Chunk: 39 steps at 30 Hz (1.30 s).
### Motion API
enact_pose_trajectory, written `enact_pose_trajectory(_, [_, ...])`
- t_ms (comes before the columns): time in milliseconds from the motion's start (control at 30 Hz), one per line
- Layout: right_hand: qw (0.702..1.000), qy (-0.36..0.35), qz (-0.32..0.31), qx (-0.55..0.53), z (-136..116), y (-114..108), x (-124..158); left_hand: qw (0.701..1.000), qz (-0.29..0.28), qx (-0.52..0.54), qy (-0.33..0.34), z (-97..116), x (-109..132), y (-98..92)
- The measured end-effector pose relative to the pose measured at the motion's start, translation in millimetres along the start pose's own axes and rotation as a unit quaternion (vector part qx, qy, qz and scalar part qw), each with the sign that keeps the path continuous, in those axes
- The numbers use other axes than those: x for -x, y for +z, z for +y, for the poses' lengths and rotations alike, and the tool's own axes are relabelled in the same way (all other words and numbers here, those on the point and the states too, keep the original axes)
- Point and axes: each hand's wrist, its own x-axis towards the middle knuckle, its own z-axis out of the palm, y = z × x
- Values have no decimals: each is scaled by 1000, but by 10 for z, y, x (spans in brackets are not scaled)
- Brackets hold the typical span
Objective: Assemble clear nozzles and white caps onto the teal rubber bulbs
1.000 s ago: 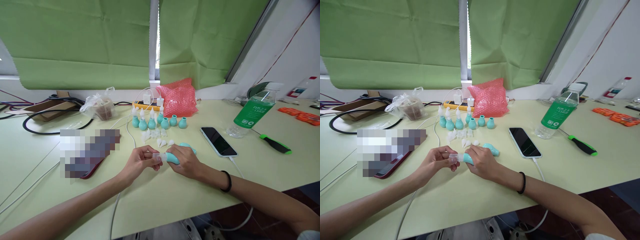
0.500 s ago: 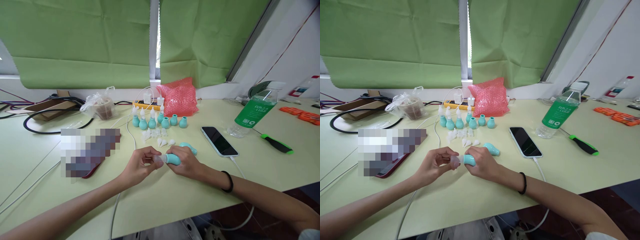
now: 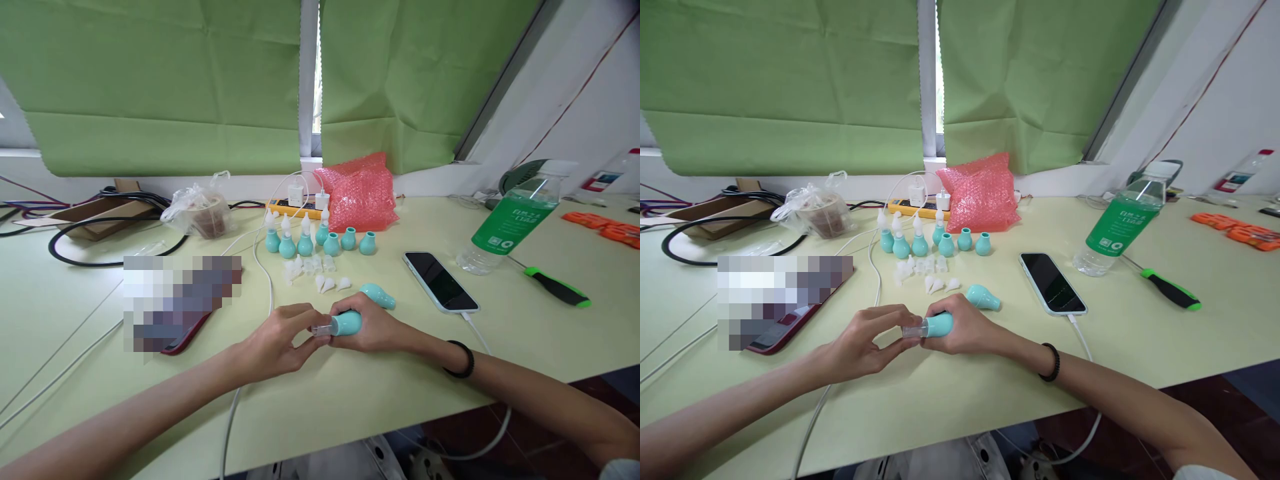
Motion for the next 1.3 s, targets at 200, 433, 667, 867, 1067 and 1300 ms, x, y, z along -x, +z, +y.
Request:
enact_pose_trajectory(200, [998, -24, 53, 9, -27, 12, 11, 999, 35, -6, -20, -139, -85, -242])
enact_pose_trajectory(433, [997, -55, 35, 30, 25, 91, 35, 952, -20, -306, -11, -353, -157, -150])
enact_pose_trajectory(667, [995, -79, 47, 49, 30, 138, 74, 901, -119, -412, 61, -538, -402, 72])
enact_pose_trajectory(867, [995, -37, 95, 15, 60, 118, 58, 937, -90, -332, 59, -653, -551, 33])
enact_pose_trajectory(1067, [985, 20, 156, -66, 60, 99, 5, 985, 140, 8, -97, -317, -402, -183])
enact_pose_trajectory(1300, [972, 90, 168, -134, 15, 100, 10, 915, 158, 299, -217, -90, -422, -310])
